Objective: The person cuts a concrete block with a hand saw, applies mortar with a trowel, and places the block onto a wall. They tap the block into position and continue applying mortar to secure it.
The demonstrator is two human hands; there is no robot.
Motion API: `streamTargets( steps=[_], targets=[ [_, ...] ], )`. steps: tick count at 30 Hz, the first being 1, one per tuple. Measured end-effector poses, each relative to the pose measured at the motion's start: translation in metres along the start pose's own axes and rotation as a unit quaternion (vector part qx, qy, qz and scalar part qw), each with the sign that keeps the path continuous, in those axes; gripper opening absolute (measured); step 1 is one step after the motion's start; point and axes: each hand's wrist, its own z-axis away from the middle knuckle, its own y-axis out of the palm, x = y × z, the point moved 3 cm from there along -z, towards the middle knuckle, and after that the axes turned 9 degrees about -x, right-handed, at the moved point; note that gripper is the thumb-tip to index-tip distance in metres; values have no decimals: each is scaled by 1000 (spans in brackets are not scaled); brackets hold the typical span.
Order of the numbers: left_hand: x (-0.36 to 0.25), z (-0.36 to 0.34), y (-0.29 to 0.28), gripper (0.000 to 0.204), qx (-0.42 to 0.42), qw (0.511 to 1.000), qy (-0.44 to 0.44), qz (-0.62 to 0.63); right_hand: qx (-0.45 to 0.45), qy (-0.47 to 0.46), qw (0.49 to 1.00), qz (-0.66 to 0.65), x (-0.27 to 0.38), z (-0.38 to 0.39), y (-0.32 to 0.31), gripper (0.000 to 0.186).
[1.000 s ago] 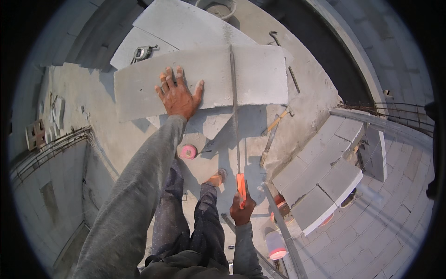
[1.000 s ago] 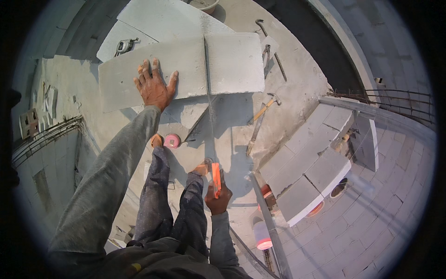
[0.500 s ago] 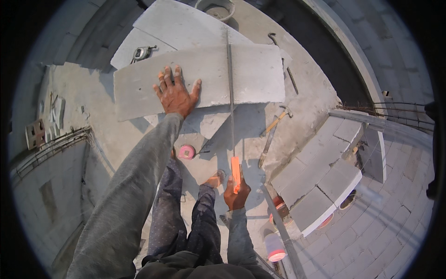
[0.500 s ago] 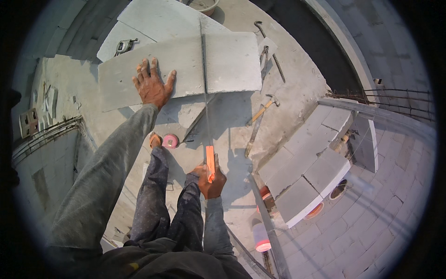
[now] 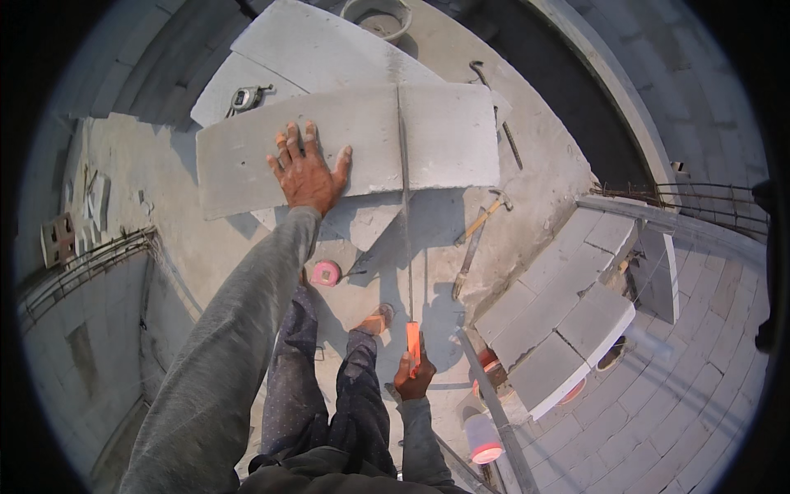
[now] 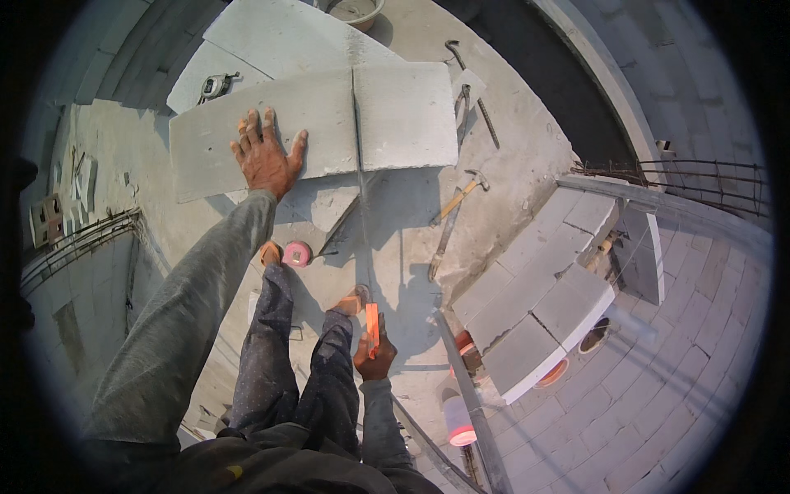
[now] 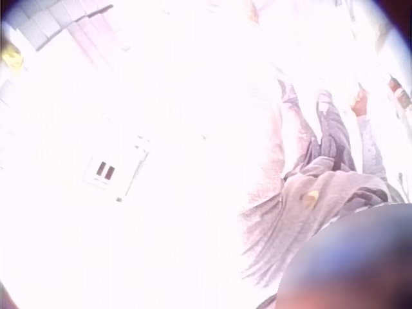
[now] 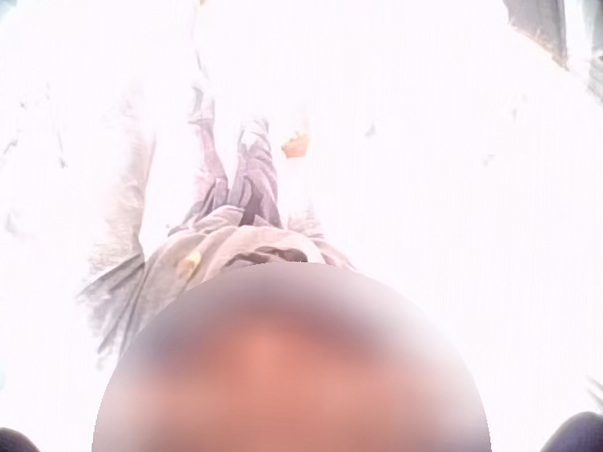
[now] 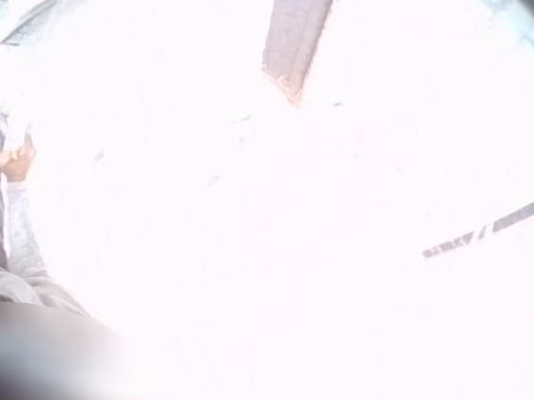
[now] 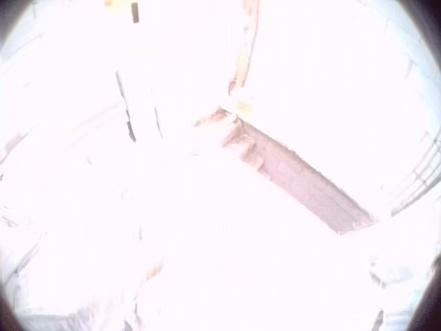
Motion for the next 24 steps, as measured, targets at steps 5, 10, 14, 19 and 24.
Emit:
streamTargets(
  steps=[5, 10, 14, 19, 24],
  targets=[
    [2, 2, 2, 85, 10, 1000, 3, 12, 75, 60, 993, 68, 9, -12, 8, 38],
    [2, 1, 4, 85, 13, 1000, 0, -2, -2, -9, 1000, 17, 51, -40, 2, 32],
    [2, 3, 3, 85, 22, 1000, 2, 0, 91, 89, 989, 73, 57, -63, 16, 33],
    [1, 2, -1, 84, 8, 1000, 6, 14, 11, 31, 999, 18, 66, -55, -1, 28],
    [-1, -2, -1, 84, 27, 1000, -6, 10, 112, 128, 983, 72, 45, -47, 7, 36]
  ],
)
